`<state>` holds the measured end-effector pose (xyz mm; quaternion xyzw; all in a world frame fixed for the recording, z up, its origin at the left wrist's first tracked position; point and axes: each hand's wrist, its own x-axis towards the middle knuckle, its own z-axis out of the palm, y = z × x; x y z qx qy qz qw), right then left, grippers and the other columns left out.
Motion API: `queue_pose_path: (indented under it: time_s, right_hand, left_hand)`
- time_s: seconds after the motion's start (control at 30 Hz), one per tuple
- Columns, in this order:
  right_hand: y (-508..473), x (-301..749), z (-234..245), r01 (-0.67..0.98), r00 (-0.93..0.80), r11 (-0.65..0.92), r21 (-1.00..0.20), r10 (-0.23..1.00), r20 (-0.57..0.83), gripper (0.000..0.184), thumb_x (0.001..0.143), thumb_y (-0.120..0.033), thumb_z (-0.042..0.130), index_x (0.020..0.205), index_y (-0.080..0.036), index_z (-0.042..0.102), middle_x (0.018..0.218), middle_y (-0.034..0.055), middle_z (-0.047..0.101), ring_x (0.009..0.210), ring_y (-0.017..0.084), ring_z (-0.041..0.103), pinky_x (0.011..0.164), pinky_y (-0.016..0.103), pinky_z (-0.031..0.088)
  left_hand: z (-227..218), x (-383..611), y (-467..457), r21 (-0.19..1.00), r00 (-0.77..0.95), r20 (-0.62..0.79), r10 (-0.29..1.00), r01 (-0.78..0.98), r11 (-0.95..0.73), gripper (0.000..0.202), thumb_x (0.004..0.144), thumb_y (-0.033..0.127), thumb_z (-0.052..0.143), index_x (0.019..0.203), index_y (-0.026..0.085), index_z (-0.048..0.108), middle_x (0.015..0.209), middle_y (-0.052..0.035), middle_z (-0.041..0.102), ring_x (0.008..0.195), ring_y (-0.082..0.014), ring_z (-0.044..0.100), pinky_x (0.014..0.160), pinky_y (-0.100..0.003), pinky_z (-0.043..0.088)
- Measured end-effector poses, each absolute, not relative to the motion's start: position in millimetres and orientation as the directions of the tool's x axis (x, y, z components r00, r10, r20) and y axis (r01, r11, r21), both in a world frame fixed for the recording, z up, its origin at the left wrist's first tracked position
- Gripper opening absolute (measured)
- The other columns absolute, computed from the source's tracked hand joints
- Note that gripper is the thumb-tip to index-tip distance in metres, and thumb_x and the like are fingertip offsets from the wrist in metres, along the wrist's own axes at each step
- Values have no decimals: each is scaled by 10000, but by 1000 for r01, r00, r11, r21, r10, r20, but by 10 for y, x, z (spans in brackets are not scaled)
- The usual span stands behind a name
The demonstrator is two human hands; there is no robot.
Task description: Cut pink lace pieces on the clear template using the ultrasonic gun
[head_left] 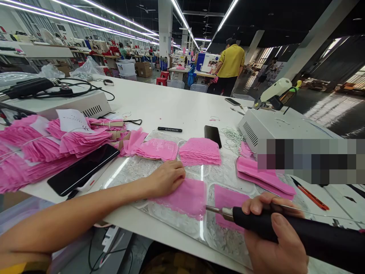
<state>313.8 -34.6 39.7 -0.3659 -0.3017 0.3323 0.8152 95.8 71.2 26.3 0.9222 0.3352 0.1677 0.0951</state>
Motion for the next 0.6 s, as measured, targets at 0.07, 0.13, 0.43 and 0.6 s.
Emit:
queue_pose_path:
  time_s: [0.07,0.13,0.43,0.6]
  right_hand:
    - [-343,3127,395,-335,580,504,-796,776,247,127,687,-173,596,811,-200,593,786,-10,526,574,102,510,502,286,495]
    - [-338,3118,392,-345,572,499,-795,783,243,127,695,-175,600,819,-204,597,793,-9,531,576,101,513,501,283,497]
    - [-323,3142,417,-407,548,468,-785,812,200,118,697,-213,637,810,-198,607,780,-9,541,562,92,521,487,255,484]
    - [-338,3147,410,-379,532,467,-799,816,224,116,717,-213,616,831,-196,602,799,-1,534,567,98,517,487,267,480]
  left_hand:
    - [261,937,697,252,718,245,651,602,-758,140,871,113,530,747,151,583,862,-42,596,806,-171,547,751,-293,423]
    - [253,922,685,214,724,243,646,610,-763,147,877,126,525,744,153,581,861,-45,595,796,-177,543,739,-305,415]
    - [274,905,651,100,753,275,598,596,-797,226,927,127,426,781,144,597,890,-86,617,804,-204,540,752,-351,420]
    - [338,880,578,152,864,299,405,376,-914,249,969,171,400,1011,162,646,1133,-89,654,1050,-212,577,931,-362,435]
